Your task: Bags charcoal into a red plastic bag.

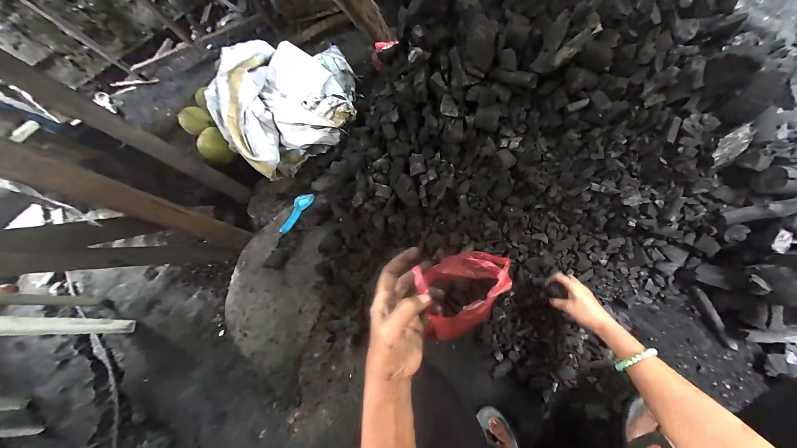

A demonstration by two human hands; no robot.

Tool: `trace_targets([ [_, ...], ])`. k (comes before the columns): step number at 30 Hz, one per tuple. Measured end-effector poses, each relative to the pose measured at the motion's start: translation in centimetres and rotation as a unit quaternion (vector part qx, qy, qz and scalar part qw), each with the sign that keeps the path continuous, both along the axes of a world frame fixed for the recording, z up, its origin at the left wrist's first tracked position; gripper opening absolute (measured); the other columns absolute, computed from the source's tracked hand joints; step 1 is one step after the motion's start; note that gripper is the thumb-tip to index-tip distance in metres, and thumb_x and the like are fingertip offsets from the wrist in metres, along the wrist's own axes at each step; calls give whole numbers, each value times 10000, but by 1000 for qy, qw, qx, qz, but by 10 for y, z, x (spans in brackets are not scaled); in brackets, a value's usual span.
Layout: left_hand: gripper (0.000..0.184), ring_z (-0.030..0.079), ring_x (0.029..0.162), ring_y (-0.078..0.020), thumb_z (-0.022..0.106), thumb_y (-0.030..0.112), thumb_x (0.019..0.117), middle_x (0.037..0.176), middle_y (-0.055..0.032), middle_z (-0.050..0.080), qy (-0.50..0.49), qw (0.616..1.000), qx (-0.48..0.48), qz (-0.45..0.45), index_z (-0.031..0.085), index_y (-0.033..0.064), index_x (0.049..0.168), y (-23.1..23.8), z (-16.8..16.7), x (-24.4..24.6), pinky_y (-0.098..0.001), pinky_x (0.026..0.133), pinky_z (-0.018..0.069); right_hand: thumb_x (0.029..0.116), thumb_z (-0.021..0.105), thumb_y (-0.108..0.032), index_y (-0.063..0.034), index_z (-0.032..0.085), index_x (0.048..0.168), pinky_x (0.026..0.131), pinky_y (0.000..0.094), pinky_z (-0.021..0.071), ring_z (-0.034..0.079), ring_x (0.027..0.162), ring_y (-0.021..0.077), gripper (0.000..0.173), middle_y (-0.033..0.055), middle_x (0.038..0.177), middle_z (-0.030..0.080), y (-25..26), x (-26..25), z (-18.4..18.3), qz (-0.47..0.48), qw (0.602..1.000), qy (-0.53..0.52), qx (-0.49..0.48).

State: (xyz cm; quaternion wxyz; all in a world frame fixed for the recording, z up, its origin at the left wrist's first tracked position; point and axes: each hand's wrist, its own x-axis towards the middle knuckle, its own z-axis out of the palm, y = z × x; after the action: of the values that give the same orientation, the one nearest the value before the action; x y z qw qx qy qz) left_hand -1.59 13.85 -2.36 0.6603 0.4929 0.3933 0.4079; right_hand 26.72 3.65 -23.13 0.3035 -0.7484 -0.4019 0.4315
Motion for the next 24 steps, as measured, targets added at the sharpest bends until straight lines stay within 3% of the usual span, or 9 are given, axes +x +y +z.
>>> trace_targets([
  [3,624,661,785,-86,582,92,818,1173,-5,662,24,998,-11,-65,500,188,1428,-16,-5,21,-259,638,575,932,611,48,-33,521,1298,758,397,578,656,878,212,385,135,1100,636,6,6,47,-137,953,238,124],
  [6,662,661,819,-94,623,106,781,1216,-13,647,11,993,-25,-114,518,201,1428,-28,-1,34,-260,672,572,812,644,-57,-181,561,1187,649,300,620,709,741,120,404,7,967,724,7,-5,106,-94,902,362,217],
  [9,679,663,796,-100,630,74,763,1212,-32,653,-22,989,-28,-143,526,195,1423,-33,4,44,-253,666,570,815,714,-15,-86,661,1173,798,372,596,693,927,169,368,64,1110,712,12,-25,134,89,956,179,213],
  [12,630,654,790,-104,586,70,807,1186,-42,657,-22,987,-54,-149,516,177,1424,-36,-5,50,-254,651,564,885,749,-50,-107,709,1248,956,603,534,651,1129,400,369,226,1267,636,17,-53,112,221,950,-142,167],
  [14,589,650,791,-124,569,61,842,1168,-65,657,5,985,-83,-151,506,139,1422,-39,-21,50,-273,651,555,925,719,-93,-147,695,1308,1031,683,436,575,1250,475,387,250,1347,614,11,-62,91,264,932,-221,117],
  [16,548,644,793,-136,559,44,852,1124,-77,657,34,982,-103,-153,516,89,1397,-45,-38,47,-286,666,552,973,673,-129,-168,622,1410,1067,678,418,545,1306,466,442,227,1437,566,4,-60,78,285,935,-203,51],
  [18,500,640,800,-146,546,22,875,1111,-92,649,61,981,-110,-150,527,47,1374,-48,-48,42,-294,683,551,979,681,-160,-156,584,1453,1067,651,441,583,1281,438,484,212,1438,579,-5,-49,76,262,953,-148,41],
  [21,470,630,773,-143,530,3,908,1118,-101,643,94,979,-103,-152,522,44,1376,-47,-47,34,-280,663,542,964,703,-146,-118,615,1418,1065,612,469,635,1231,377,464,176,1347,660,-16,-32,94,132,977,-91,141],
  [24,439,616,763,-141,528,-14,921,1103,-101,625,118,978,-84,-153,534,37,1357,-50,-43,36,-278,657,531,933,743,-131,-103,577,1444,1028,663,467,592,1260,439,538,234,1396,599,-18,-13,112,-37,967,-152,201],
])
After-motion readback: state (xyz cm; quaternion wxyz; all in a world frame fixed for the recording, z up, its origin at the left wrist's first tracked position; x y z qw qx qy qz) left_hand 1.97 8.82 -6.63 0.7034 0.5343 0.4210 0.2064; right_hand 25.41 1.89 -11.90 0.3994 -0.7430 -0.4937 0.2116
